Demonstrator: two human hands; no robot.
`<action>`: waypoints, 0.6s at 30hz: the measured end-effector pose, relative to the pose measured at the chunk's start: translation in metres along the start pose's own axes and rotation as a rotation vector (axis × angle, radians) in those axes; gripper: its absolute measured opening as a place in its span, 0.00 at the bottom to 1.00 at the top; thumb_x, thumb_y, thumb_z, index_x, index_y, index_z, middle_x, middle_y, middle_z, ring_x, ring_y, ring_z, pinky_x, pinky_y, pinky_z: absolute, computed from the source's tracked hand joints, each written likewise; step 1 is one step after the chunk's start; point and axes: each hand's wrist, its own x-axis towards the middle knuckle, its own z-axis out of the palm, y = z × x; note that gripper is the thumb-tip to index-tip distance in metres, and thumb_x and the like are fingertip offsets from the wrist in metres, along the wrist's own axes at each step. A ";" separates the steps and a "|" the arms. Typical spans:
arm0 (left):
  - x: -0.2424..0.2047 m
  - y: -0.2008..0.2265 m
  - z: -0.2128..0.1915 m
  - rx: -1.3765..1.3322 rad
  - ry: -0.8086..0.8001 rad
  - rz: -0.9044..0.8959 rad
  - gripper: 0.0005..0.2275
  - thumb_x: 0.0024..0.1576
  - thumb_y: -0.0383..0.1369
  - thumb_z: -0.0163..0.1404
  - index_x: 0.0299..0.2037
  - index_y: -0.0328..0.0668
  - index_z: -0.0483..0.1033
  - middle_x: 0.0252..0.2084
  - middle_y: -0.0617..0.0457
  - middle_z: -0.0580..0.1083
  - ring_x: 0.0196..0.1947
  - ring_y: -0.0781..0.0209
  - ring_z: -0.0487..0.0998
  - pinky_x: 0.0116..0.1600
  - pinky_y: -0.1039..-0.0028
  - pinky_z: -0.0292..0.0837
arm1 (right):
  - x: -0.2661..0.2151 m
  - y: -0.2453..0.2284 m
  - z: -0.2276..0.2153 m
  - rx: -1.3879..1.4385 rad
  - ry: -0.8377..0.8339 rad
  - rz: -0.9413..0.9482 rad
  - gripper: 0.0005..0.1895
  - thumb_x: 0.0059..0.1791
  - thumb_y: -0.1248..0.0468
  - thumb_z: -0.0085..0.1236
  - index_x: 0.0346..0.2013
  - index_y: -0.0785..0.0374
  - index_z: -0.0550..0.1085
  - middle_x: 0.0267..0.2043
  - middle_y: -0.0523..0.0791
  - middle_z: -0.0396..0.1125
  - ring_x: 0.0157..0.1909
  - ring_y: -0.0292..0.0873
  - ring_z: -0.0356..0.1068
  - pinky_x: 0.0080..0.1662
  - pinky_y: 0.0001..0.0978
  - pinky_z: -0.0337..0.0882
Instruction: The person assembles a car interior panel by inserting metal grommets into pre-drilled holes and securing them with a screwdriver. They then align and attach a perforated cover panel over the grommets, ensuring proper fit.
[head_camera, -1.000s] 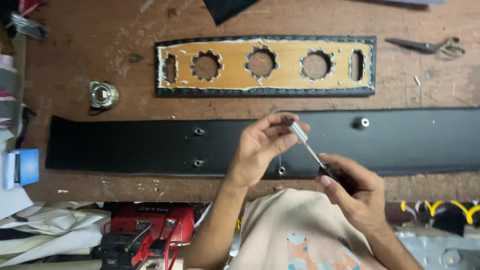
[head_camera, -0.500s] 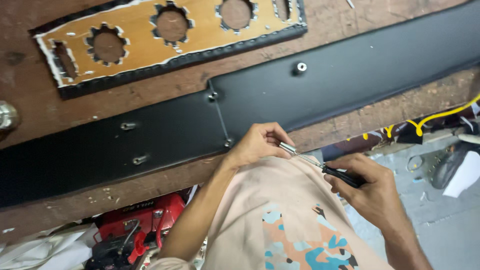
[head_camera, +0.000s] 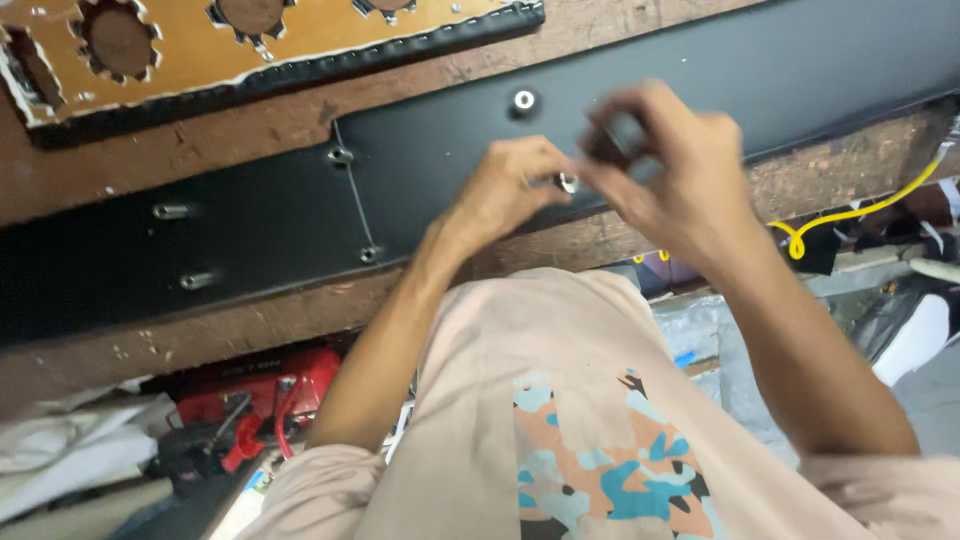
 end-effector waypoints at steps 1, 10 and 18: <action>0.006 -0.001 0.002 0.026 0.029 -0.028 0.14 0.49 0.22 0.63 0.46 0.36 0.80 0.43 0.44 0.80 0.43 0.52 0.83 0.48 0.69 0.80 | 0.008 0.008 -0.001 -0.016 -0.037 -0.013 0.16 0.54 0.67 0.67 0.50 0.67 0.68 0.40 0.49 0.74 0.41 0.42 0.78 0.42 0.30 0.77; 0.005 -0.004 0.017 -0.038 0.121 -0.220 0.17 0.52 0.12 0.53 0.50 0.34 0.80 0.48 0.42 0.80 0.45 0.51 0.84 0.45 0.70 0.84 | 0.038 0.055 0.000 0.053 -0.336 -0.066 0.11 0.56 0.64 0.62 0.46 0.67 0.69 0.28 0.51 0.72 0.27 0.49 0.73 0.31 0.37 0.71; -0.004 -0.018 0.036 0.003 0.197 -0.346 0.13 0.53 0.15 0.55 0.47 0.33 0.81 0.46 0.41 0.80 0.43 0.53 0.83 0.45 0.70 0.79 | 0.044 0.083 0.008 0.100 -0.481 -0.143 0.12 0.56 0.64 0.61 0.47 0.67 0.68 0.29 0.53 0.72 0.27 0.52 0.74 0.31 0.40 0.71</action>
